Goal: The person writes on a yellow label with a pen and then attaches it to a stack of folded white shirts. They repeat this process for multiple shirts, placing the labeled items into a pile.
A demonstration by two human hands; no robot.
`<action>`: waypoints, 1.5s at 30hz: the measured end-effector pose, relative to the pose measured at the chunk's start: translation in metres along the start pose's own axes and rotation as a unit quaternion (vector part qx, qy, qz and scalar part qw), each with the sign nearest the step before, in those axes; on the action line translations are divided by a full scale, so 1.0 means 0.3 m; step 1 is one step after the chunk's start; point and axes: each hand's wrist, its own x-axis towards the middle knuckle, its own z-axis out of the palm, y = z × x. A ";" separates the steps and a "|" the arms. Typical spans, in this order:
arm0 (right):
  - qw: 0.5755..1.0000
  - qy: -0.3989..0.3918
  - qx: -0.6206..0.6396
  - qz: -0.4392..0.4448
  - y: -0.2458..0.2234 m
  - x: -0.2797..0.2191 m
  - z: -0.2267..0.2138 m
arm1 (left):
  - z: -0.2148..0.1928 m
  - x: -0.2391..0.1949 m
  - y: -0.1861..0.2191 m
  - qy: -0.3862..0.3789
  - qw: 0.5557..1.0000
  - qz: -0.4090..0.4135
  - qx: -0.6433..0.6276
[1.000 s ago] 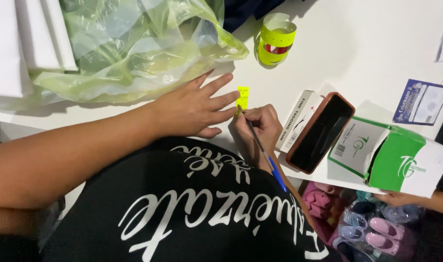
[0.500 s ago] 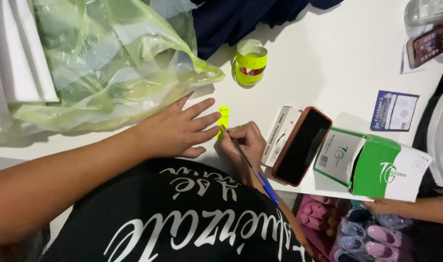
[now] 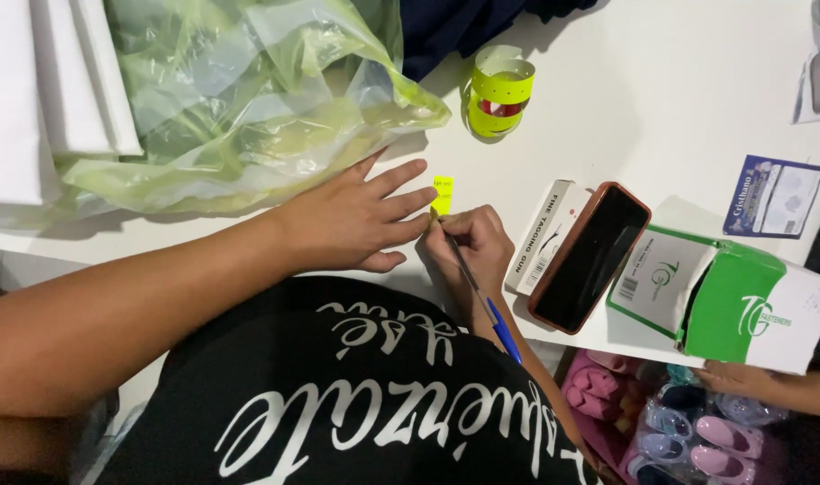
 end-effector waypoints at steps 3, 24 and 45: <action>1.000 0.002 -0.018 -0.013 0.006 -0.004 -0.001 | -0.008 0.004 0.002 0.000 1.000 -0.002 0.000; 0.998 0.049 -0.013 -0.021 0.010 -0.010 0.014 | 0.007 -0.001 -0.009 -0.012 1.000 0.001 -0.027; 0.999 0.043 -0.012 -0.018 0.019 -0.011 0.014 | -0.002 0.000 -0.010 -0.007 1.000 -0.005 -0.027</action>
